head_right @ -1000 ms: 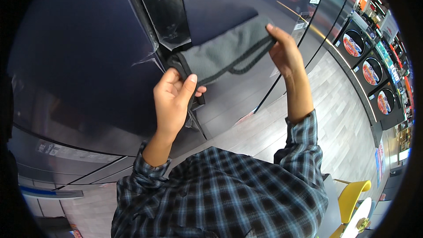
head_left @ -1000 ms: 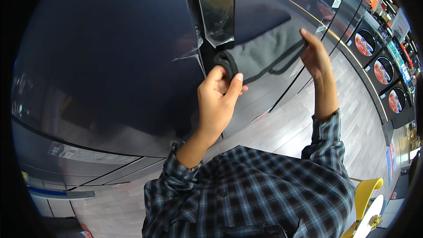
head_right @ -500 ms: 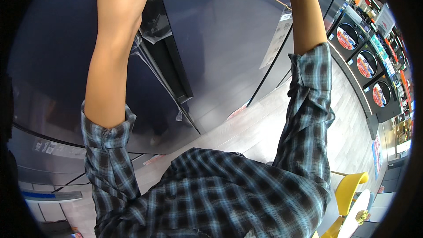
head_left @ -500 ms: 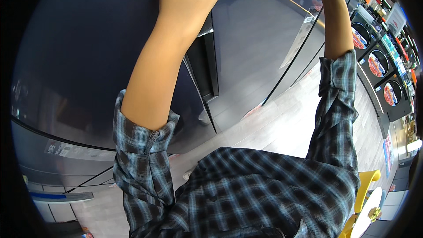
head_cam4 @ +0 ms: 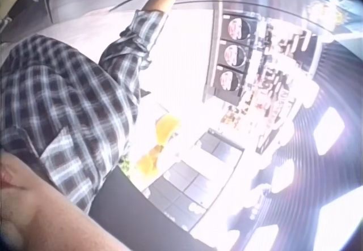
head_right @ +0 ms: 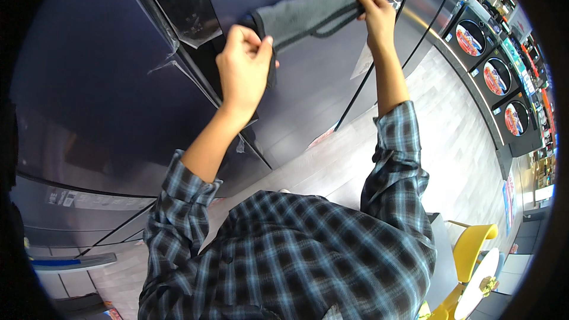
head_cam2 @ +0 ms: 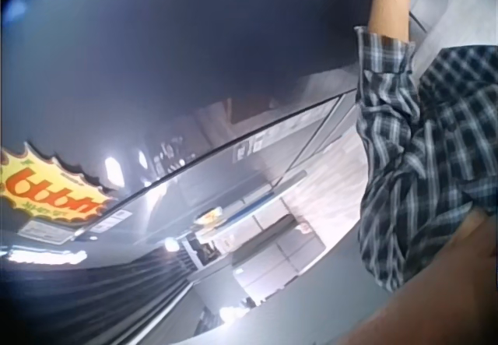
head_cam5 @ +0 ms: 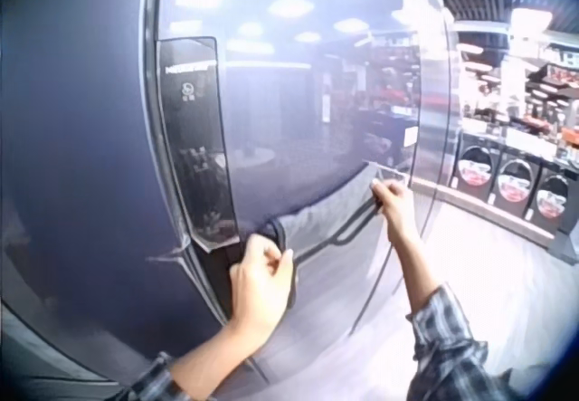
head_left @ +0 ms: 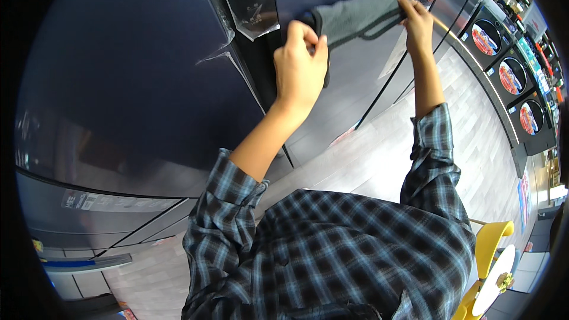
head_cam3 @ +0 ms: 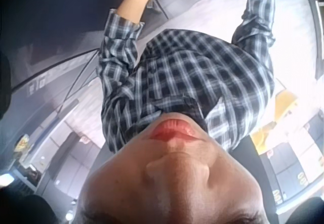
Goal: The person wipes the front surfaces of two refrigerators in a retail showroom using a small cloth. They clean the white refrigerator first, then move to a dark gray refrigerator, wiping both doors and edges.
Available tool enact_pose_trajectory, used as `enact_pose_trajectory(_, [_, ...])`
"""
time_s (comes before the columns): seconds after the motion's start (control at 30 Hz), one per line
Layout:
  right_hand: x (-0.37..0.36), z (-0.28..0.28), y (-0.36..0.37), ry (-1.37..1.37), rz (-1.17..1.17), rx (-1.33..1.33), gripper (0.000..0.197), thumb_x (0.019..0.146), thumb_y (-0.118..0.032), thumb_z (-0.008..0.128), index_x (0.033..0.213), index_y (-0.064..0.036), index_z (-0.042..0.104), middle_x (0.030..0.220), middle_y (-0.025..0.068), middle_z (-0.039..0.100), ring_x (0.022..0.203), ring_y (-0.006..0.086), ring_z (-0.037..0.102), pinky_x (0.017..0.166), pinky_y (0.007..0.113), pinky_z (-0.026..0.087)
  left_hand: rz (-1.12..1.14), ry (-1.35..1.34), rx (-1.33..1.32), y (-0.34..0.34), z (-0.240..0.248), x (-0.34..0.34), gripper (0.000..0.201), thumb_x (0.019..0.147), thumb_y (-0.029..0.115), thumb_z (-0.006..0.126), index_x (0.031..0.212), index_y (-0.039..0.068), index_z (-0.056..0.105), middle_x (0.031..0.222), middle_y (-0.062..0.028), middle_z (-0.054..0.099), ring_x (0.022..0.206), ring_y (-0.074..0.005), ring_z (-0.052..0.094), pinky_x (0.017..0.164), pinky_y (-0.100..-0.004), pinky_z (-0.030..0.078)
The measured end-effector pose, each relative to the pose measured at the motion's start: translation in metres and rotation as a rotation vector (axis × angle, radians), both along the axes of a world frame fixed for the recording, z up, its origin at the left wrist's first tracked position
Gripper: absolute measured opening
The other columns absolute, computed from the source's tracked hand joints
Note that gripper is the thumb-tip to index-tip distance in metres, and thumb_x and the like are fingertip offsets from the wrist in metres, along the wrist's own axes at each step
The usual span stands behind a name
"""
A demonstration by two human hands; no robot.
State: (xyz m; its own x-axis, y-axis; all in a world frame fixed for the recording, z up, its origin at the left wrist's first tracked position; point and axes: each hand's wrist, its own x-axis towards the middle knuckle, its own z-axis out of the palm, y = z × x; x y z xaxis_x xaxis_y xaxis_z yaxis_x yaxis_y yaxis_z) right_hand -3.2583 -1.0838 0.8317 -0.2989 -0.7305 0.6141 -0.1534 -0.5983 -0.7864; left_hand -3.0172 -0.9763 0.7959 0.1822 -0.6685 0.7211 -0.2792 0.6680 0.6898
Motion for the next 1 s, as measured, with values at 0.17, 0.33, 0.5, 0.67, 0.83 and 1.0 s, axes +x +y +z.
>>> enact_pose_trajectory(0.17, [-0.021,-0.110,-0.010,-0.042,-0.082,0.225,0.030,0.080,-0.027,0.071,0.069,-0.0010,0.061,0.058,0.0002,0.051,0.049,0.0078,0.045,0.046,0.023,0.038,0.133,-0.194,0.137,-0.009,-0.083,-0.022,0.022,0.081,0.003,0.066,0.078,0.001,0.045,0.056,-0.0120,0.057,0.050,-0.0202,0.061,0.046,-0.0308,0.045])
enact_pose_trajectory(0.33, [-0.017,-0.251,-0.014,-0.079,-0.105,0.568,0.030,0.079,-0.026,0.072,0.065,-0.0042,0.058,0.057,-0.0004,0.049,0.047,0.0092,0.045,0.045,0.025,0.039,0.127,-0.349,0.500,0.001,-0.171,-0.019,0.018,0.082,0.007,0.063,0.079,0.002,0.047,0.059,-0.0179,0.057,0.056,-0.0359,0.060,0.051,-0.0408,0.046])
enact_pose_trajectory(0.5, [0.019,-0.347,0.007,0.003,-0.114,0.923,0.034,0.079,-0.027,0.073,0.068,0.0012,0.059,0.058,0.0047,0.053,0.047,0.0143,0.052,0.045,0.027,0.043,0.164,-0.474,0.700,0.016,-0.246,0.009,0.015,0.083,0.012,0.062,0.082,0.005,0.049,0.066,-0.0199,0.061,0.066,-0.0399,0.062,0.060,-0.0481,0.048])
enact_pose_trajectory(0.67, [0.044,-0.394,0.011,0.004,-0.026,1.049,0.032,0.080,-0.024,0.071,0.081,0.0055,0.061,0.072,0.0098,0.060,0.060,0.0187,0.060,0.055,0.029,0.054,0.240,-0.548,0.812,0.027,-0.285,0.030,0.012,0.084,0.016,0.060,0.090,0.009,0.053,0.072,-0.0200,0.063,0.074,-0.0409,0.062,0.066,-0.0500,0.049])
enact_pose_trajectory(0.83, [0.062,-0.409,0.017,-0.114,0.143,1.128,0.031,0.082,-0.021,0.069,0.090,0.0070,0.059,0.083,0.0123,0.062,0.071,0.0209,0.063,0.060,0.031,0.057,0.343,-0.565,0.894,0.038,-0.312,0.045,0.011,0.084,0.016,0.059,0.095,0.015,0.061,0.077,-0.0193,0.064,0.076,-0.0400,0.062,0.067,-0.0476,0.050])
enact_pose_trajectory(1.0, [0.064,-0.421,0.022,-0.101,0.453,1.273,0.022,0.082,-0.008,0.061,0.098,0.0061,0.055,0.093,0.0137,0.059,0.081,0.0224,0.061,0.067,0.033,0.057,0.512,-0.384,0.894,0.047,-0.344,0.051,0.008,0.082,0.013,0.060,0.090,0.014,0.063,0.079,-0.0161,0.066,0.077,-0.0387,0.063,0.066,-0.0459,0.050])
